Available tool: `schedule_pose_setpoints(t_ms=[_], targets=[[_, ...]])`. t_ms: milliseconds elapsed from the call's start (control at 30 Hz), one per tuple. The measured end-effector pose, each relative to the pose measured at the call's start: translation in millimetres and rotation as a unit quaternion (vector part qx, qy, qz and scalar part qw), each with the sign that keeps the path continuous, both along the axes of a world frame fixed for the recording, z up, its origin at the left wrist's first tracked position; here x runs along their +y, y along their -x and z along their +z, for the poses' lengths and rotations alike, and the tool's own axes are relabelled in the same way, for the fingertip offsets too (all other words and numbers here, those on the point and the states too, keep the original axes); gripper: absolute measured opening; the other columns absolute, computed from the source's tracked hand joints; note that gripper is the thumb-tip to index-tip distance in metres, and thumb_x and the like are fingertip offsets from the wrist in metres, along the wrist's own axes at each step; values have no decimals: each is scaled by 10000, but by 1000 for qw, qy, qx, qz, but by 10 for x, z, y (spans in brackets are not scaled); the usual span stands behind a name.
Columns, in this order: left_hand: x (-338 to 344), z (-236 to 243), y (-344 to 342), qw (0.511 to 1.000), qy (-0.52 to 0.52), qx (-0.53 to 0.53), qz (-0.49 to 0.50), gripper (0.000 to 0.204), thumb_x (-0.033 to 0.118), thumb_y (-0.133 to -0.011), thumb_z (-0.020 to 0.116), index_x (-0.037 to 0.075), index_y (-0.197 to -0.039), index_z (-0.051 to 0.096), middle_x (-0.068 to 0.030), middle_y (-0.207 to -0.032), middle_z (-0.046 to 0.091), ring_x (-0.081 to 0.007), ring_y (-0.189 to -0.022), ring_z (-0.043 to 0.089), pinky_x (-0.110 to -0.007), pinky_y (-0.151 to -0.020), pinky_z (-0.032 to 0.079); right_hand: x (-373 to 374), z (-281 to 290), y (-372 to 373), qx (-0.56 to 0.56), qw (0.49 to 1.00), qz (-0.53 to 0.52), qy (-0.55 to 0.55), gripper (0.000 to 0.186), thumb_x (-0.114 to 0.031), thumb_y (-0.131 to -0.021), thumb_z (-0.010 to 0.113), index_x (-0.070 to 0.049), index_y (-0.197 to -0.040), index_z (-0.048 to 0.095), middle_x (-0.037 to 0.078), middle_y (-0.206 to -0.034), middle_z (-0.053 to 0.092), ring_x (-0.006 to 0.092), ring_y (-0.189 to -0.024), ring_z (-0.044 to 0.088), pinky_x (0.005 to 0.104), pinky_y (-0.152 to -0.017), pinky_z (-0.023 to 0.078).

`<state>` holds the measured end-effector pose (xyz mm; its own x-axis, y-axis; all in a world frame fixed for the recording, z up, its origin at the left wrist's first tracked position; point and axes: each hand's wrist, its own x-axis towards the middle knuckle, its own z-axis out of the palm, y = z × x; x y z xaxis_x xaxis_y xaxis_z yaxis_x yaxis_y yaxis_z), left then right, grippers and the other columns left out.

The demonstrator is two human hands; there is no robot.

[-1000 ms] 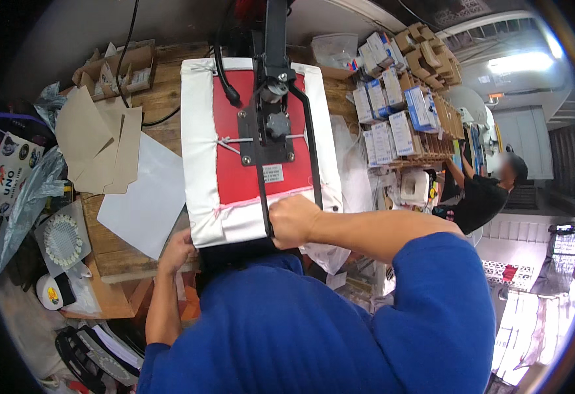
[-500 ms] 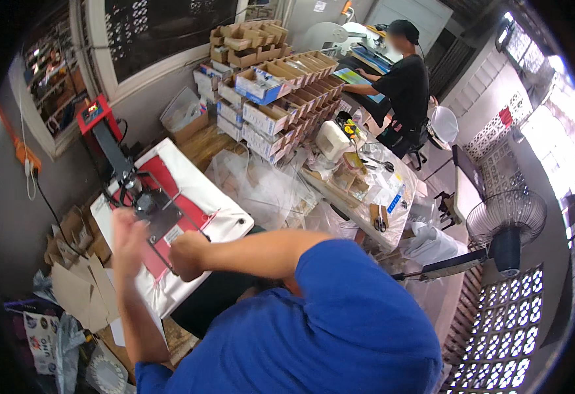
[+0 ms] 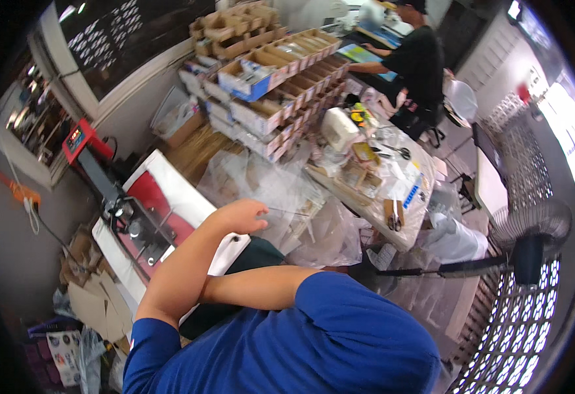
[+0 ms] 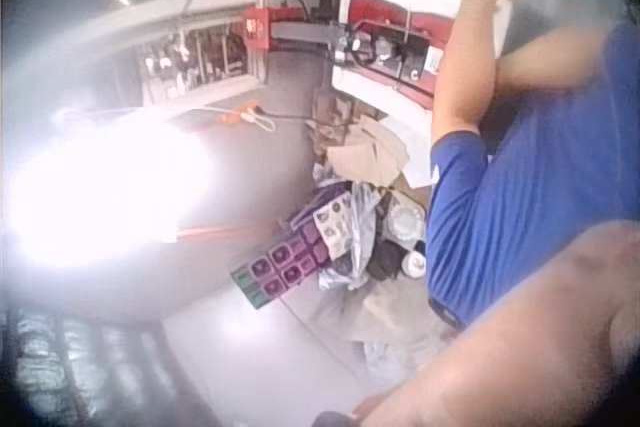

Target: The person trims a design film using scissors and aligns it onto a grey t-shirt by hand on a heat press machine. They press the machine down, remove the t-shirt, and then position a green t-shirt and another design film to repeat the process.

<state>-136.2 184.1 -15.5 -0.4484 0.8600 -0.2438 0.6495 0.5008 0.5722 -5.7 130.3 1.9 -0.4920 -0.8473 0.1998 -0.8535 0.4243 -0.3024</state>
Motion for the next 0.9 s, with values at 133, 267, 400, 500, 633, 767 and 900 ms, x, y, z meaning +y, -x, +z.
schedule_pose_setpoints(t_ms=[133,267,400,500,633,767,900], targets=[[-137,349,38,995,-67,1,74,445,287,-883,674,19,-1237,640,-204,-1212,661,-370,-1121,627,-439,-965,497,-47,-45,24,-5,1000,17,10,304,-295,-860,594,-62,-1038,672,169,-1032,687,294,-950,668,445,-805,512],[-313,386,-66,994,-10,40,103,430,254,-884,666,29,-1248,631,-202,-1224,643,-372,-1121,620,-449,-956,499,-169,-42,40,-7,999,34,6,316,-302,-875,587,-52,-1055,653,172,-1024,677,295,-931,661,448,-804,500],[-291,359,-149,996,-67,23,62,417,241,-892,661,29,-1250,631,-203,-1242,623,-377,-1149,604,-443,-966,495,-254,0,69,-3,999,29,-14,328,-310,-891,580,-42,-1072,635,176,-1015,668,296,-911,654,451,-802,489],[-212,423,-234,939,-328,67,83,400,220,-910,637,15,-1253,624,-234,-1400,484,-402,-1173,585,-457,-979,478,-281,-24,80,18,999,25,-17,320,-310,-899,574,-37,-1058,623,172,-985,658,305,-890,650,450,-796,484],[-105,643,-304,942,-286,91,153,362,205,-895,632,-10,-1185,650,-249,-1477,386,-394,-1185,587,-461,-955,494,-286,82,92,6,998,20,-61,301,-296,-894,576,-26,-1019,619,170,-947,652,317,-867,651,441,-780,489],[-66,586,-501,999,-8,-35,-13,299,192,-861,646,-40,-1042,698,-244,-1266,603,-387,-1075,654,-467,-873,535,-315,137,54,-17,992,-15,-125,306,-283,-875,596,-12,-1012,632,178,-958,659,316,-861,655,438,-780,492],[-54,513,-640,999,25,-15,-30,260,182,-841,657,-39,-960,725,-220,-1002,722,-386,-958,699,-472,-818,552,-315,187,86,3,991,-7,-132,313,-282,-849,619,-12,-1005,648,175,-936,664,314,-844,659,424,-755,502]])
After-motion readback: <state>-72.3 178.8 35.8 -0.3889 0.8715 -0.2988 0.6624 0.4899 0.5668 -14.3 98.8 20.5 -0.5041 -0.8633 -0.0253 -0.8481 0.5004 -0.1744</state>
